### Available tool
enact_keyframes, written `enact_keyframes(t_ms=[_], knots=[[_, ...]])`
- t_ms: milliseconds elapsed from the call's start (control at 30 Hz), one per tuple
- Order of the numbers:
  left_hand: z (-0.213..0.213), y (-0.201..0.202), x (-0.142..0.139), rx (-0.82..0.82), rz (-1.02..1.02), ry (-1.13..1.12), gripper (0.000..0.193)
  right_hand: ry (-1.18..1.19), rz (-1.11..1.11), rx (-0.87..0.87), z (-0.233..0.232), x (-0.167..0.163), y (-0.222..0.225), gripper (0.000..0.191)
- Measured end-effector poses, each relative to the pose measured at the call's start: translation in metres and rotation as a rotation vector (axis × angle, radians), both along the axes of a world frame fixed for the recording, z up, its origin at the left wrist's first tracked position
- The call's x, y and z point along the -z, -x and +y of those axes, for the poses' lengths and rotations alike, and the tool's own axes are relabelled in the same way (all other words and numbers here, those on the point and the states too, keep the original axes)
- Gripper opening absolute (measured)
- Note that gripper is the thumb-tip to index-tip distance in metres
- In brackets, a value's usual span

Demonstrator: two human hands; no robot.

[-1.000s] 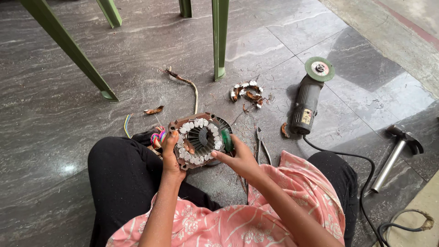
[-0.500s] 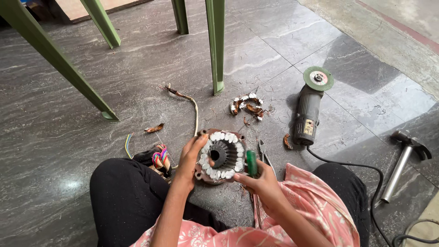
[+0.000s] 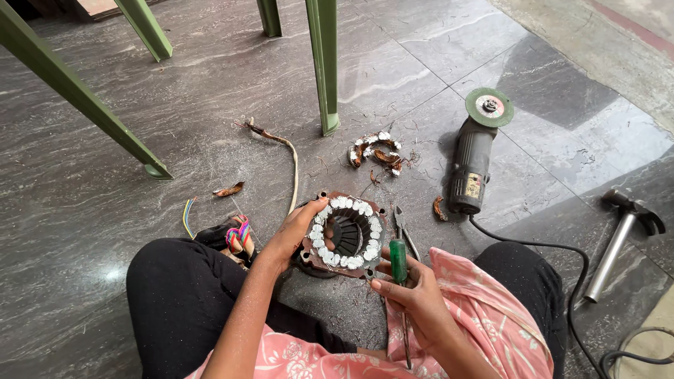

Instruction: The person uses an angle grinder to cut a small metal component, then removes copper windings by hand and with pliers. They place the windings on a fan housing and use a screwdriver and hammer to adjust the assembly.

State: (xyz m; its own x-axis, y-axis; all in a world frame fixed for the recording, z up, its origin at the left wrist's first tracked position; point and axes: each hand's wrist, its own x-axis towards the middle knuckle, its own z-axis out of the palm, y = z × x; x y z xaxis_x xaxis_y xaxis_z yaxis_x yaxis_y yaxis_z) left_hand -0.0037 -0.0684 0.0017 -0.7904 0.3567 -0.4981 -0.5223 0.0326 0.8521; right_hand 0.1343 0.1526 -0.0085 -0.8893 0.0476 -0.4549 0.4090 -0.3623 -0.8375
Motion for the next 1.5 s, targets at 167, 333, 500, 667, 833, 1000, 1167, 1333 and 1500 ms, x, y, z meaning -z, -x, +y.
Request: enact_keyframes(t_ms=[167, 333, 500, 667, 833, 1000, 1167, 1333, 1500], knots=[[0.006, 0.000, 0.003, -0.024, 0.067, 0.051, 0.051, 0.047, -0.032, 0.023, 0.004, 0.003, -0.001, 0.071], [0.015, 0.004, 0.014, -0.080, 0.215, 0.190, 0.062, 0.113, -0.011, 0.010, 0.011, 0.018, 0.002, 0.064], [0.020, 0.006, 0.020, -0.054, 0.328, 0.450, 0.071, 0.308, -0.019, 0.002, 0.021, 0.034, 0.005, 0.053], [0.019, 0.003, 0.014, -0.120, 0.290, 0.299, 0.069, 0.313, -0.035, 0.068, 0.023, 0.028, 0.006, 0.064], [0.017, 0.003, 0.007, -0.125, 0.321, 0.565, 0.082, 0.312, -0.020, 0.032, 0.018, 0.020, 0.009, 0.066], [0.018, 0.010, 0.010, -0.012, 0.320, 0.720, 0.088, 0.318, -0.030, 0.027, 0.019, 0.022, 0.009, 0.065], [0.021, 0.011, 0.018, 0.052, 0.382, 0.842, 0.094, 0.303, -0.029, 0.036, 0.022, 0.024, 0.009, 0.065], [0.020, 0.014, 0.014, 0.065, 0.347, 0.833, 0.095, 0.285, -0.014, 0.014, 0.022, 0.021, 0.009, 0.068], [0.021, 0.013, 0.009, -0.015, 0.396, 0.823, 0.083, 0.262, -0.006, -0.012, 0.022, 0.016, 0.010, 0.068]])
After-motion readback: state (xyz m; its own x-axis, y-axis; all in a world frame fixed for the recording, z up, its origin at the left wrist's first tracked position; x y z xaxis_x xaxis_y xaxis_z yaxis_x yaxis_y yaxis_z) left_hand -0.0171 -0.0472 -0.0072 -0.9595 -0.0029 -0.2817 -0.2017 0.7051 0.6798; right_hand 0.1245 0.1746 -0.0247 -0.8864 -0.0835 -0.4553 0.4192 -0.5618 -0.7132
